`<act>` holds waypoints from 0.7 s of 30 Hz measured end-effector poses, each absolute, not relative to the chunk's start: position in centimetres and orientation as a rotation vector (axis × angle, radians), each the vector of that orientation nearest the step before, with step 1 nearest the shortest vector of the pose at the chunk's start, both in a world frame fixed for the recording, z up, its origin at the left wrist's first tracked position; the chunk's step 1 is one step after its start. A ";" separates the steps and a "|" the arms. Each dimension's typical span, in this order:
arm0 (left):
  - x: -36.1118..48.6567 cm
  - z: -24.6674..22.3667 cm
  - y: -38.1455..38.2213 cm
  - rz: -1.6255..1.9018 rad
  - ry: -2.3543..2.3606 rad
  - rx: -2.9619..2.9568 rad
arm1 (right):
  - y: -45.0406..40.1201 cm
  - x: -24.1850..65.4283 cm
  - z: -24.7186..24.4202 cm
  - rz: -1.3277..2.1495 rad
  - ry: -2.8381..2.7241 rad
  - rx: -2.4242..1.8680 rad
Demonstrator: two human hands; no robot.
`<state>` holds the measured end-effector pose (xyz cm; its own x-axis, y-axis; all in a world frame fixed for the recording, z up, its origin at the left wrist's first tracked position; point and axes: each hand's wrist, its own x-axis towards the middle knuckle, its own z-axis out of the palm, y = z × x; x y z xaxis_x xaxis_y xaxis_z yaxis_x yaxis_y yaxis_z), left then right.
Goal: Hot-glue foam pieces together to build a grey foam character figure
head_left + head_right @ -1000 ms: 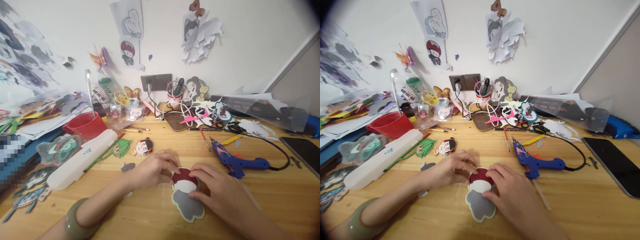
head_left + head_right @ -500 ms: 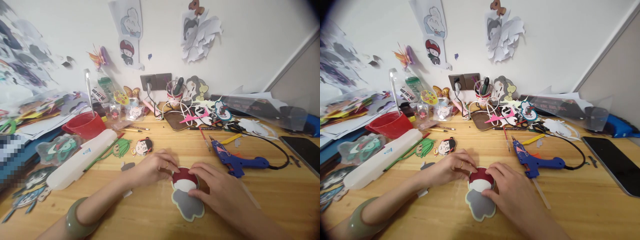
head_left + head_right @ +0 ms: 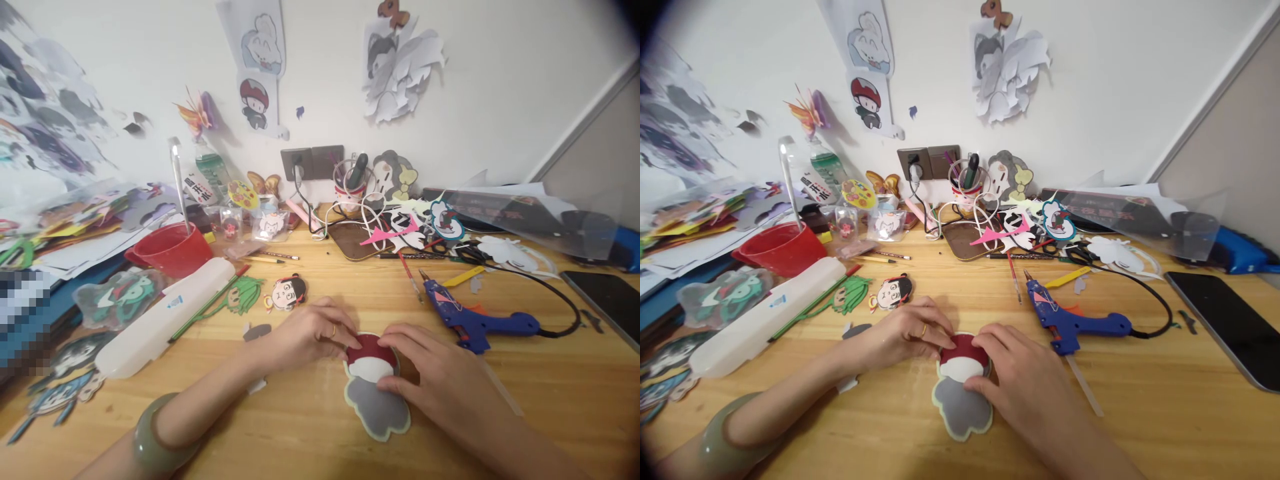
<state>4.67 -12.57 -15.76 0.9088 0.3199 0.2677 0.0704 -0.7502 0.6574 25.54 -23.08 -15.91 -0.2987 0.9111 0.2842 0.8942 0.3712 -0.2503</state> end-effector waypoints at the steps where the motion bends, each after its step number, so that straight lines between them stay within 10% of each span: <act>1: 4.7 -15.7 -12.6 0.480 0.276 2.397 | -23.0 25.5 -15.9 0.064 -2.261 -1.571; 21: 4.7 -15.8 -12.9 0.475 0.259 2.429 | -22.7 25.5 -16.0 0.235 -2.228 -1.560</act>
<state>4.74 -12.94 -15.82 0.9151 0.2985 0.2711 0.0666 -0.7749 0.6285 25.45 -22.72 -16.01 -0.2903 0.9284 0.2321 0.8594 0.3596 -0.3635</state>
